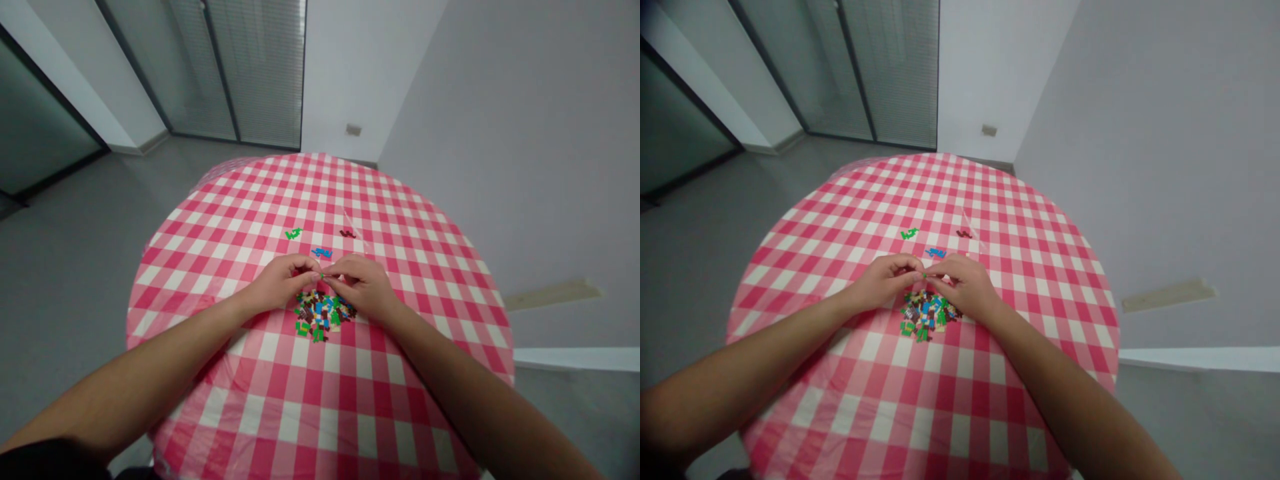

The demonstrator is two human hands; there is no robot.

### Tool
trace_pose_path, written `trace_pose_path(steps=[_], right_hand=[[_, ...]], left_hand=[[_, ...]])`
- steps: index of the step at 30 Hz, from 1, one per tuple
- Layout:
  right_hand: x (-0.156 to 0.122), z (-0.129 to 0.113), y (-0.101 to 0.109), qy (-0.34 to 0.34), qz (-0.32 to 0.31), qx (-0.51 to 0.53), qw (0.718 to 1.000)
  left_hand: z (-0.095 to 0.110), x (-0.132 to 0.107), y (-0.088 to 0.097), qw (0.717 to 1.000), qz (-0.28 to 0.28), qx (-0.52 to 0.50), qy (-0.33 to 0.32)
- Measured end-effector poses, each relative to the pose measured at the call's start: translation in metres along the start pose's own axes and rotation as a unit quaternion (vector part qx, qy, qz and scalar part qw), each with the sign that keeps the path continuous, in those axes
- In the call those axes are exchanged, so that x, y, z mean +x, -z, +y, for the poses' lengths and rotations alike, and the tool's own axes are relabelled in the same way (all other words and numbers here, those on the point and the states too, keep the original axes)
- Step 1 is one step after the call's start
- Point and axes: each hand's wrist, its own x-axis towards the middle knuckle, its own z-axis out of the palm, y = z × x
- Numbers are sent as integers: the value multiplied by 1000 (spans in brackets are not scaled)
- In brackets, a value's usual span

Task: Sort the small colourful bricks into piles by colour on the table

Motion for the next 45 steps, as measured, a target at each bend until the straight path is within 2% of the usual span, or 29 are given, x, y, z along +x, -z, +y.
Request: trace_pose_path(steps=[8,21,28,38,42,45], right_hand=[[-1,0,0,39,5,-14,999],[1,-1,0,30,-19,-15,999],[0,0,0,-9,-20,-25,999],[0,0,-3,-5,-35,-18,999],[-1,2,-4,-22,-11,-40,999],[-1,4,-3,-51,9,-50,997]], left_hand=[[-4,0,2,1000,-9,-4,8],[-6,1,1,999,9,49,-4],[-3,-1,1,985,104,111,-87],[-2,-1,1,967,104,181,-146],[-2,2,6,955,157,215,-132],[-7,6,20,935,247,247,-52]])
